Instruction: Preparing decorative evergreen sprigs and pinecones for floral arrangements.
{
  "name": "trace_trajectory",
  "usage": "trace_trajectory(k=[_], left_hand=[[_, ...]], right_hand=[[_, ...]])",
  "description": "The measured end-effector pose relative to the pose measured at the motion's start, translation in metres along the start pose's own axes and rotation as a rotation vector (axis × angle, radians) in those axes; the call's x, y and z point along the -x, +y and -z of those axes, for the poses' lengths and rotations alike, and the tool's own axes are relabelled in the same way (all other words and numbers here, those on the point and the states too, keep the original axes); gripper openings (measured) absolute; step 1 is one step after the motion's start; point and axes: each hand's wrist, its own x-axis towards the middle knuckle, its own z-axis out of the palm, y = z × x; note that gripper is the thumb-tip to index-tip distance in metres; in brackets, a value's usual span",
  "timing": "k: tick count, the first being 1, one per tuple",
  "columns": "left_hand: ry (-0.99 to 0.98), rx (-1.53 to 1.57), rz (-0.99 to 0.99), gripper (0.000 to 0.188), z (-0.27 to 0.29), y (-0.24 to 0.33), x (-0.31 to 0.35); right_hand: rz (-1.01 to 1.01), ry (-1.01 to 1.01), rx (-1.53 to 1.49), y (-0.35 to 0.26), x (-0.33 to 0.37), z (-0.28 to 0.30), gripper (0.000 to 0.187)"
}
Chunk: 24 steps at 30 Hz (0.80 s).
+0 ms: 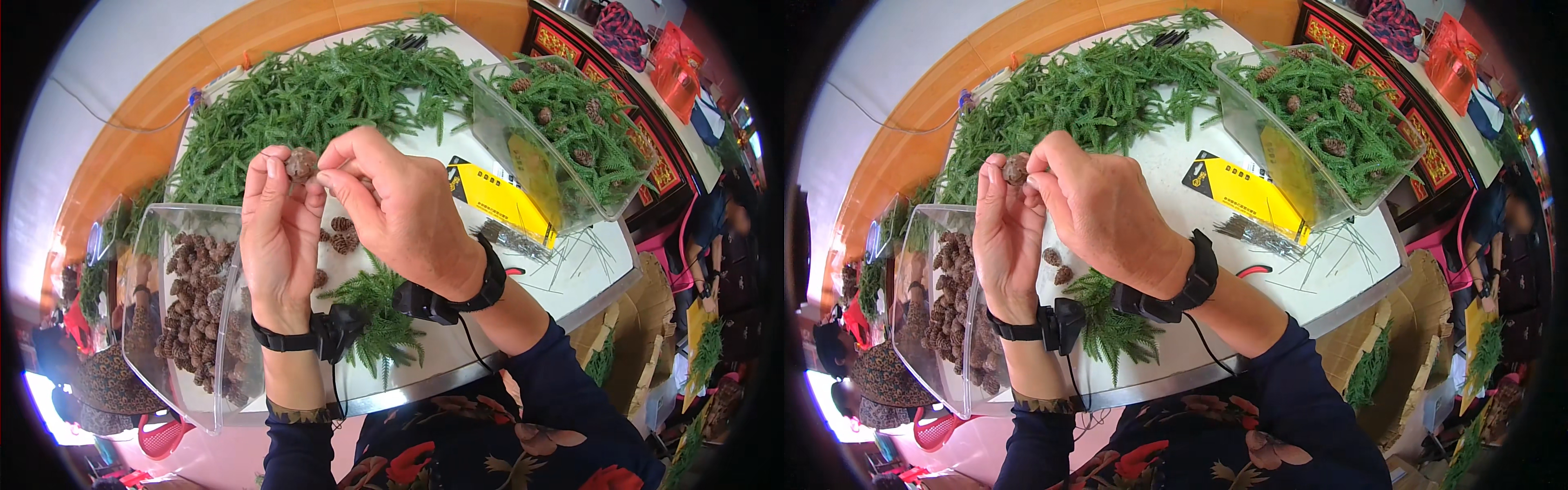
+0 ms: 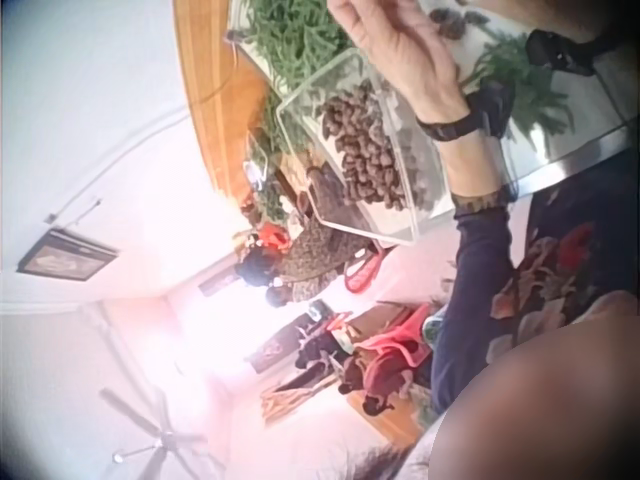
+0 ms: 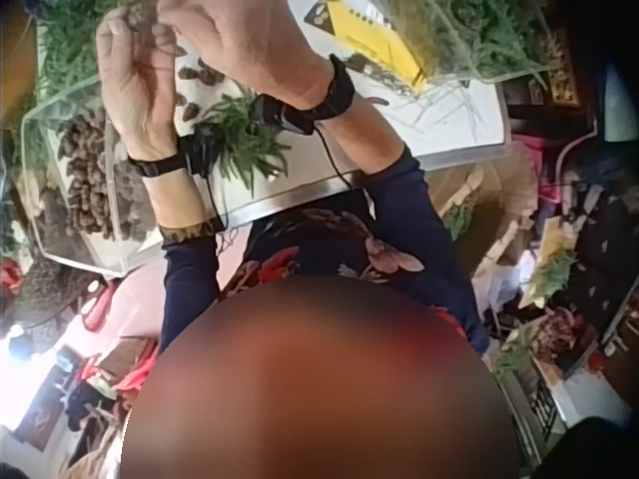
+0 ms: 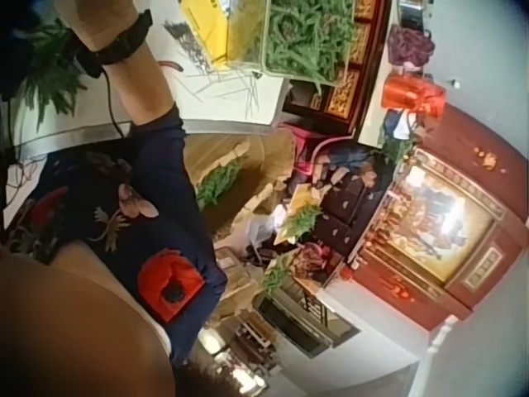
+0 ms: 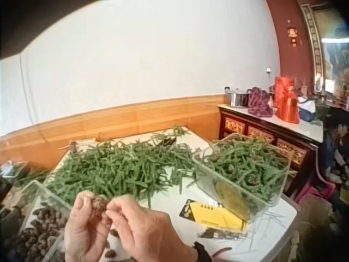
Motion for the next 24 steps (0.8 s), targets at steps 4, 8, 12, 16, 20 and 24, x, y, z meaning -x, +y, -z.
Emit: trace_trajectory(k=[4,8,12,16,20,24], left_hand=[[-0.005,0.075,0.029,0.017,-0.005,0.001,0.000],[-0.066,0.099,0.064,0.017,-0.004,0.000,-0.001],[-0.106,0.080,0.041,0.017,-0.006,0.001,0.001],[-0.132,0.124,0.033,0.016,-0.003,0.004,-0.001],[-0.190,0.230,0.058,0.014,0.001,0.003,-0.003],[-0.304,0.345,0.107,0.013,0.013,-0.001,-0.008]], right_hand=[[0.027,0.032,0.023,0.000,0.000,-0.002,0.008],[0.016,0.045,0.067,-0.001,-0.001,0.001,0.007],[0.013,0.038,0.057,0.000,0.000,0.001,0.006],[0.016,0.034,-0.029,0.001,-0.001,0.000,0.005],[-0.016,-0.002,-0.130,-0.001,-0.002,0.003,0.005],[-0.006,-0.031,-0.137,0.001,-0.003,0.003,0.005]])
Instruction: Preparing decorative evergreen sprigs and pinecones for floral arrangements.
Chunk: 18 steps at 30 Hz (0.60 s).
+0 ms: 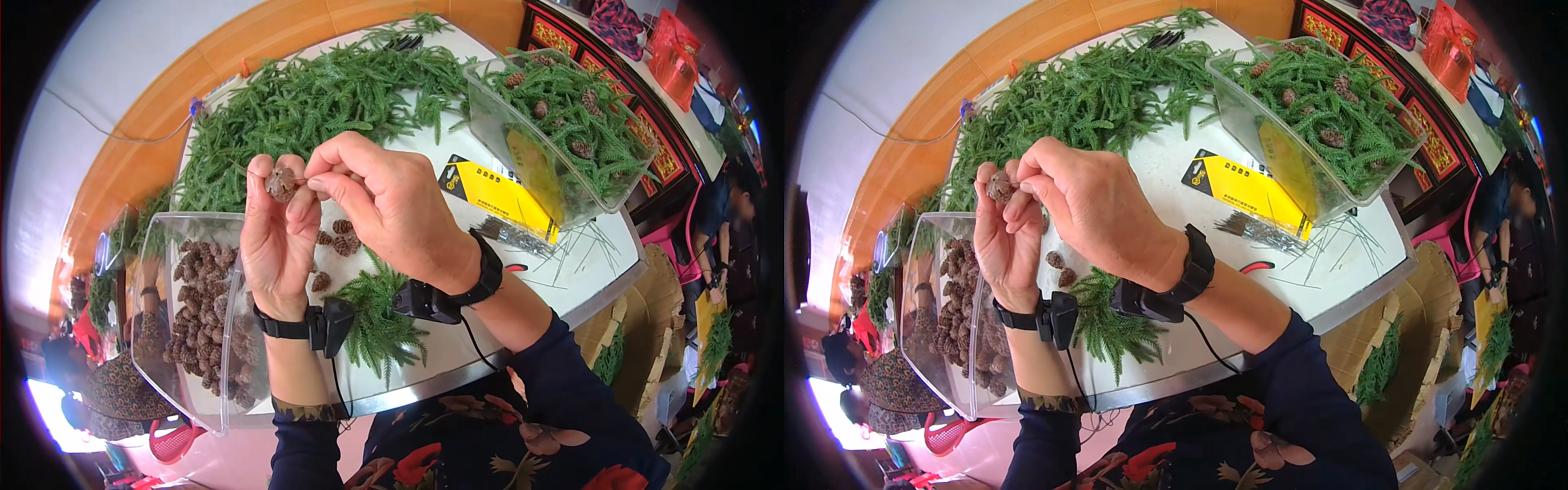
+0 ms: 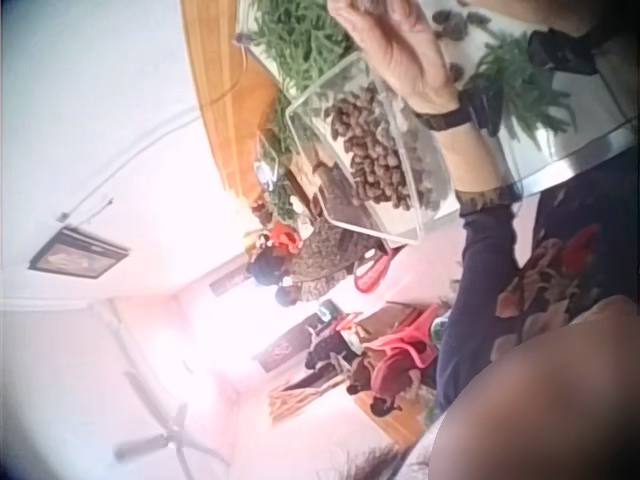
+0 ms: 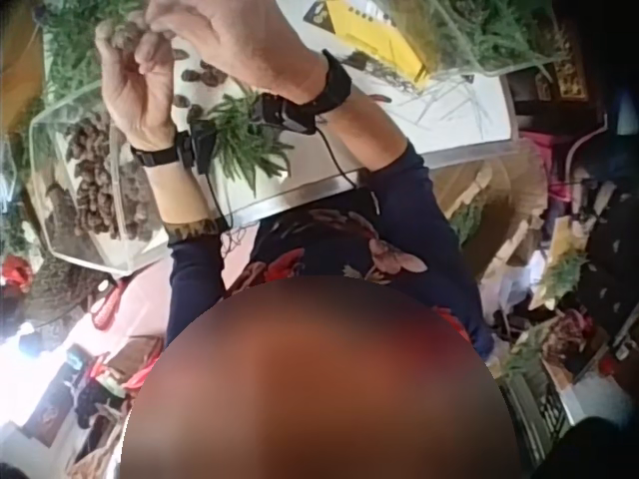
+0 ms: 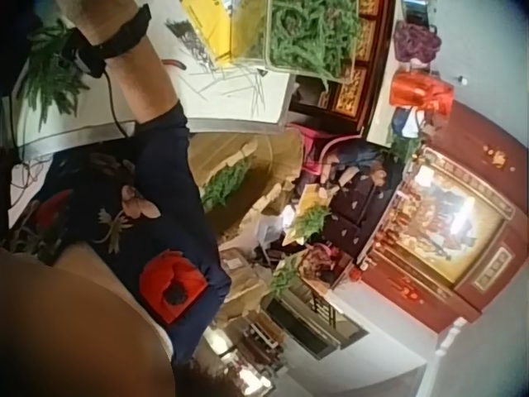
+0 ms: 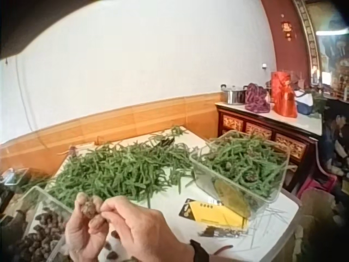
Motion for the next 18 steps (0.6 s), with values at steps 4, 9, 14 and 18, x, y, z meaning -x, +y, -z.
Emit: trace_trajectory(k=[4,9,14,18], left_hand=[[-0.047,0.030,0.022,0.016,0.002,-0.002,0.000],[-0.010,0.004,0.031,0.022,0.001,-0.005,0.001],[0.000,-0.019,0.030,0.025,0.002,-0.009,0.002],[0.004,-0.117,0.037,0.025,0.003,-0.010,0.001]], right_hand=[[0.036,0.002,0.009,0.005,-0.002,0.001,0.005],[0.055,0.002,0.051,0.007,-0.004,0.006,0.005],[0.033,-0.035,0.050,0.005,-0.006,0.013,0.005],[-0.012,-0.051,0.065,0.002,-0.006,0.016,0.005]])
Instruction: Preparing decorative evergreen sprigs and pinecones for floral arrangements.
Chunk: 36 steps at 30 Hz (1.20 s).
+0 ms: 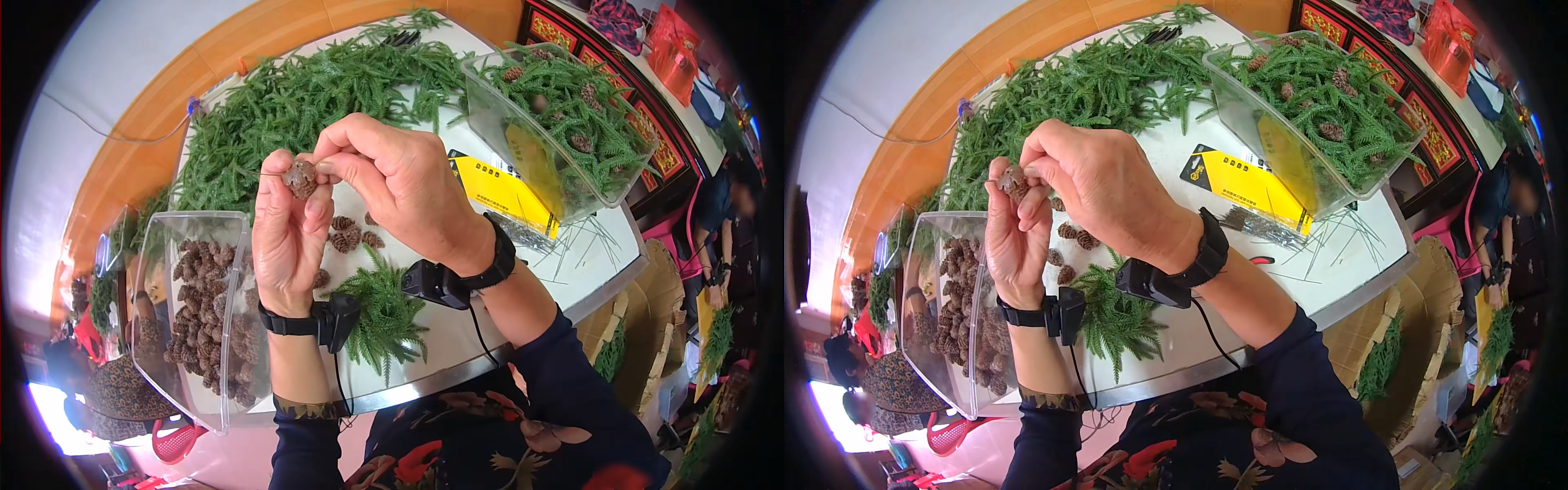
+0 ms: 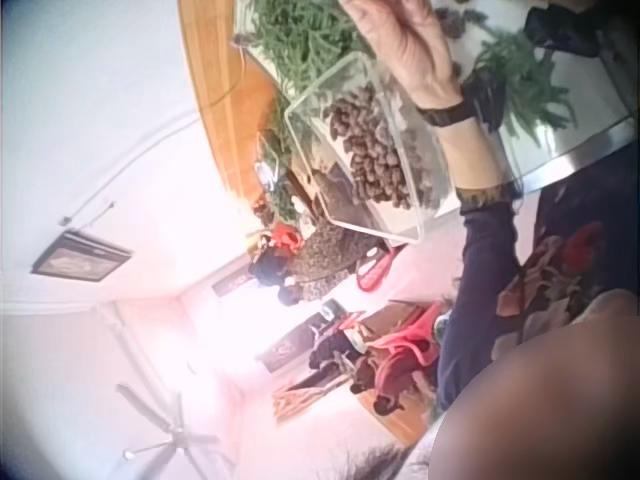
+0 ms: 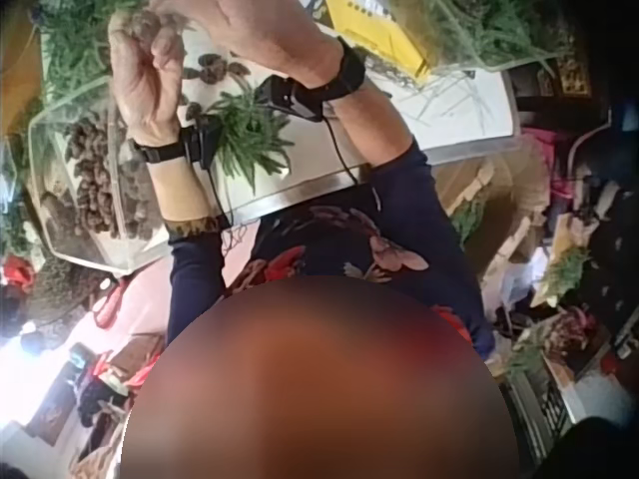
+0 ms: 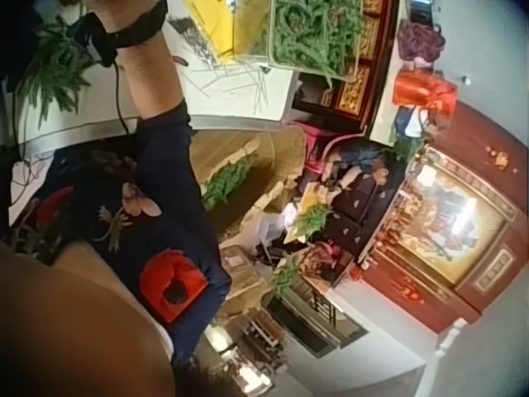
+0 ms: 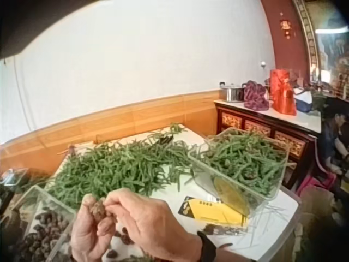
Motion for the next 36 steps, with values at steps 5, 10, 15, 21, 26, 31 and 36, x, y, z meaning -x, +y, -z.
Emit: trace_trajectory(k=[5,10,15,21,26,31,36], left_hand=[[-0.035,-0.013,0.003,0.023,-0.003,0.001,0.002],[-0.039,-0.142,0.003,0.019,-0.012,0.005,0.002],[-0.067,-0.247,0.039,0.019,-0.006,0.010,0.001],[0.024,-0.377,0.099,0.018,-0.009,0.014,0.002],[0.023,-0.333,0.136,0.016,-0.006,0.016,0.000],[0.113,-0.289,0.084,0.015,-0.005,0.014,0.000],[0.193,-0.325,0.051,0.013,-0.010,0.008,0.000]], right_hand=[[0.047,-0.012,0.008,0.003,-0.001,0.002,0.006],[0.153,-0.034,0.042,0.007,-0.005,0.007,0.006],[0.224,-0.062,0.132,0.006,-0.008,0.018,0.007],[0.217,-0.083,0.079,0.010,-0.009,0.017,0.009],[-0.045,-0.011,-0.146,0.004,-0.007,0.017,0.010],[-0.432,-0.055,-0.318,0.008,-0.008,0.027,0.016],[-0.460,-0.206,-0.408,0.005,-0.005,0.016,0.019]])
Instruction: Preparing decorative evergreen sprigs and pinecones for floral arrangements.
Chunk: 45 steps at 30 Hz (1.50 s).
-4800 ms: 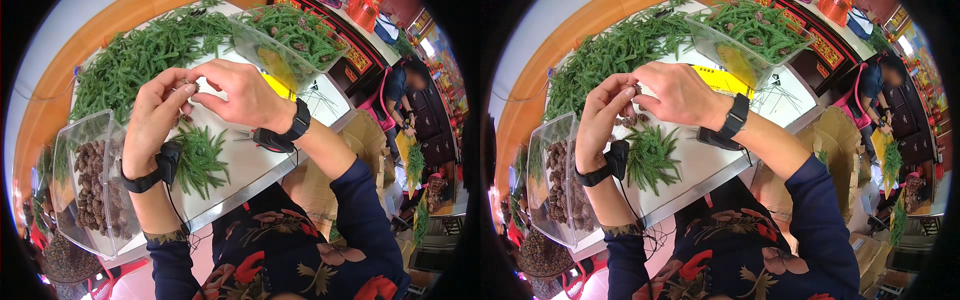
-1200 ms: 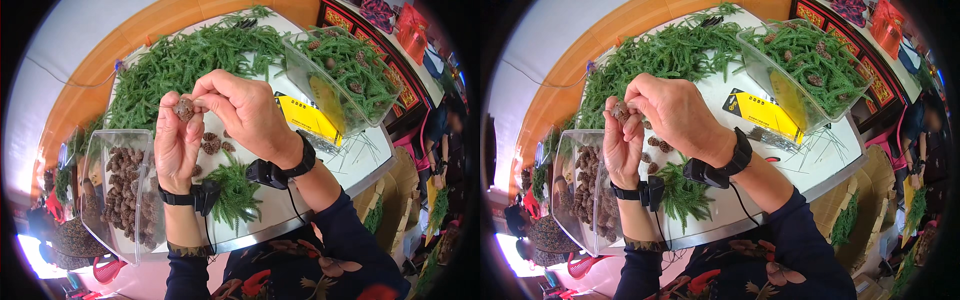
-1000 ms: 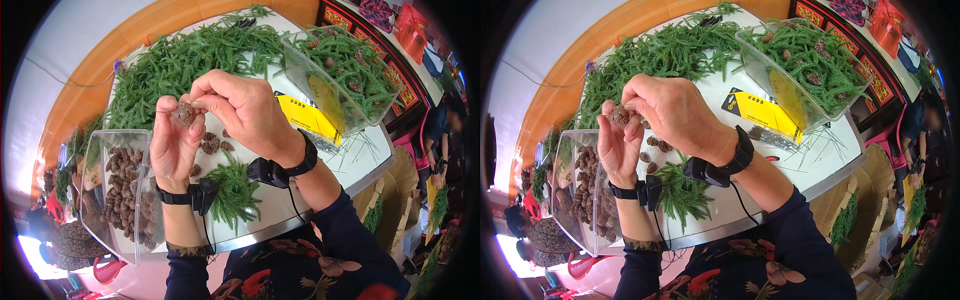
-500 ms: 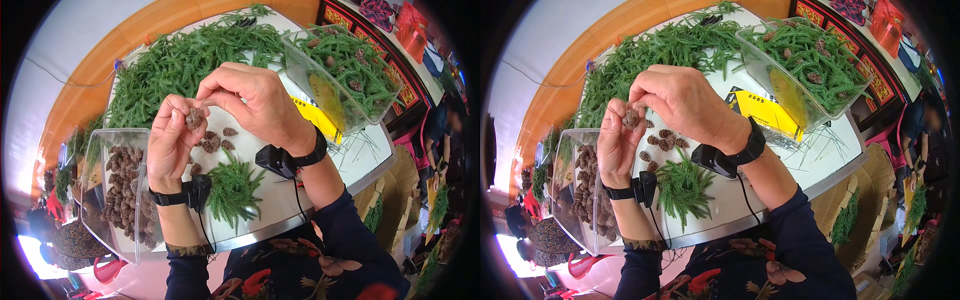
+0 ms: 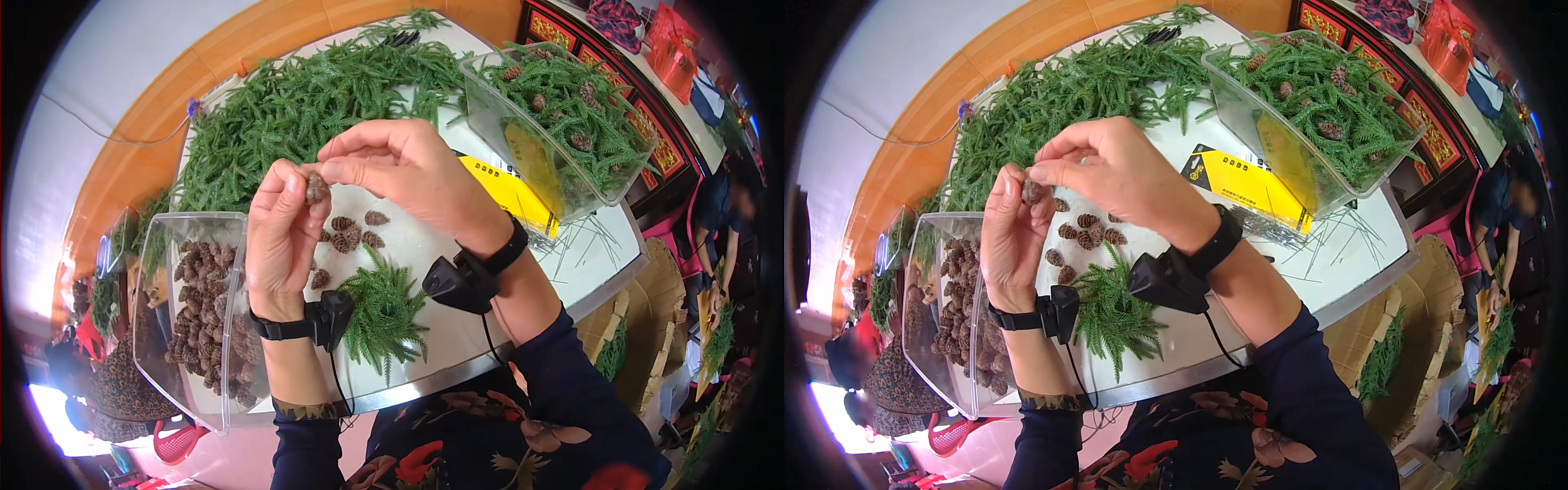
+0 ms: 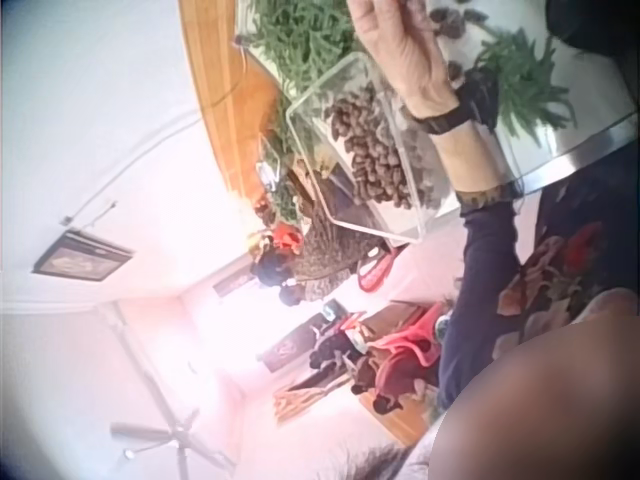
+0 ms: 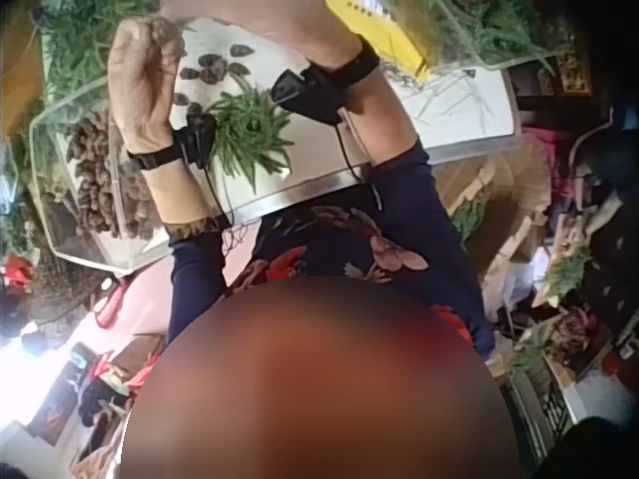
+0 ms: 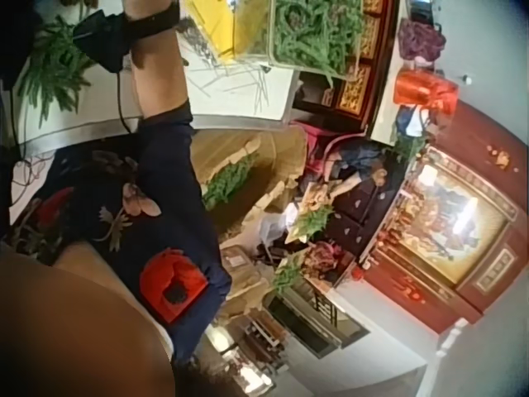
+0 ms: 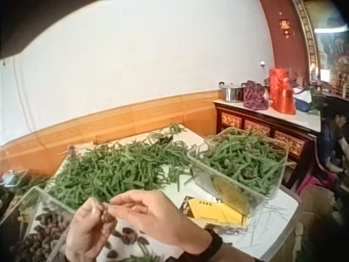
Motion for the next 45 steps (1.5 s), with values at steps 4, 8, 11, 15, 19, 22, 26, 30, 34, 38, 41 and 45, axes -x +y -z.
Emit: trace_trajectory(k=[4,8,11,15,19,22,26,30,34,38,41,45], left_hand=[[0.026,-0.090,0.008,0.008,-0.002,-0.002,0.001],[0.060,-0.094,0.003,0.009,-0.013,0.000,0.004],[0.093,-0.135,-0.022,0.012,-0.022,0.002,0.005],[0.159,-0.230,-0.029,0.011,-0.032,0.001,0.006],[-0.005,-0.294,0.104,0.016,-0.027,0.005,0.006],[-0.008,-0.339,0.151,0.020,-0.029,0.008,0.010],[-0.017,-0.233,0.200,0.022,-0.033,0.008,0.008],[0.018,-0.160,0.182,0.018,-0.034,0.009,0.010],[0.079,-0.166,0.154,0.015,-0.034,0.008,0.010],[0.120,-0.196,0.128,0.013,-0.031,0.004,0.010],[0.145,-0.250,0.111,0.011,-0.029,0.003,0.009],[0.191,-0.349,0.081,0.010,-0.027,0.002,0.006]], right_hand=[[0.001,0.032,0.005,0.003,0.001,-0.007,0.018],[0.049,0.072,-0.006,0.003,0.001,-0.008,0.015],[0.059,0.048,-0.087,-0.003,0.002,-0.008,0.012],[0.095,0.078,-0.102,-0.003,0.003,-0.009,0.011],[0.115,0.089,-0.085,-0.002,0.003,-0.008,0.010],[0.150,0.133,-0.088,-0.002,0.004,-0.012,0.009],[0.208,0.181,-0.105,0.004,0.002,-0.016,0.007],[0.294,0.245,-0.040,0.007,0.001,-0.021,0.006],[0.351,0.257,0.138,0.006,0.000,-0.018,0.008],[0.360,0.246,0.322,0.007,0.002,-0.014,0.009],[0.397,0.272,0.454,0.008,0.004,-0.018,0.009],[0.487,0.320,0.615,0.007,0.006,-0.023,0.007]])
